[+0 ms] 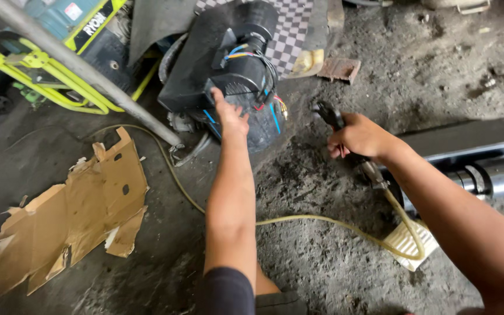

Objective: The person uses a hammer to pry open the casing of a black electronic device, then uses pliers to strip and manipulate the internal wires. The person works on the device while kneeling on the floor.

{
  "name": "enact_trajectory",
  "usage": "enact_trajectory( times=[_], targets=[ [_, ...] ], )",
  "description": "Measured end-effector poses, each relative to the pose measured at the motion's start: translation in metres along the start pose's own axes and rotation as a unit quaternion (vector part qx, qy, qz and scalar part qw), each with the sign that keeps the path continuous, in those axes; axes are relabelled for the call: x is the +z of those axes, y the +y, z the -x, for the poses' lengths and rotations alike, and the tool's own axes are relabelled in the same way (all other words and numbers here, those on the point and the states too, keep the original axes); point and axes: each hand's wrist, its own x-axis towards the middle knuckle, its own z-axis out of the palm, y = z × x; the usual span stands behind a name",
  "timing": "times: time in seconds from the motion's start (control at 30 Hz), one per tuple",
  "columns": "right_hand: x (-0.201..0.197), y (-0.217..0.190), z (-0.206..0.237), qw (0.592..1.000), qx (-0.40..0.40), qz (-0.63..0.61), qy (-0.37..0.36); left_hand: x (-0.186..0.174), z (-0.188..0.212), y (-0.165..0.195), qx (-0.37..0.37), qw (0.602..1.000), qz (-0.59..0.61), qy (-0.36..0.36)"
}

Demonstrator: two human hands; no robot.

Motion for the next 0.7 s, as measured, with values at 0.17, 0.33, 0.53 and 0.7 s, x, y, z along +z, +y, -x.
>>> enact_trajectory(
  times=[0.17, 0.33, 0.53, 0.7],
  targets=[
    [-0.008, -0.024, 0.03, 0.999, 0.002, -0.006, -0.045, 0.016, 0.007, 0.046, -0.014, 0.997, 0.062, 0.04],
    [-0.004, -0.03, 0.051, 0.999, -0.023, 0.014, -0.029, 0.031, 0.004, 0.053, 0.023, 0.982, 0.186, -0.024],
    [-0.024, -0.041, 0.05, 0.999, -0.034, 0.024, 0.011, 0.033, 0.01, 0.066, 0.056, 0.964, 0.259, 0.026],
    [-0.033, -0.037, 0.05, 0.999, -0.029, 0.004, 0.026, 0.007, -0.003, 0.085, 0.045, 0.98, 0.19, 0.035]
  ],
)
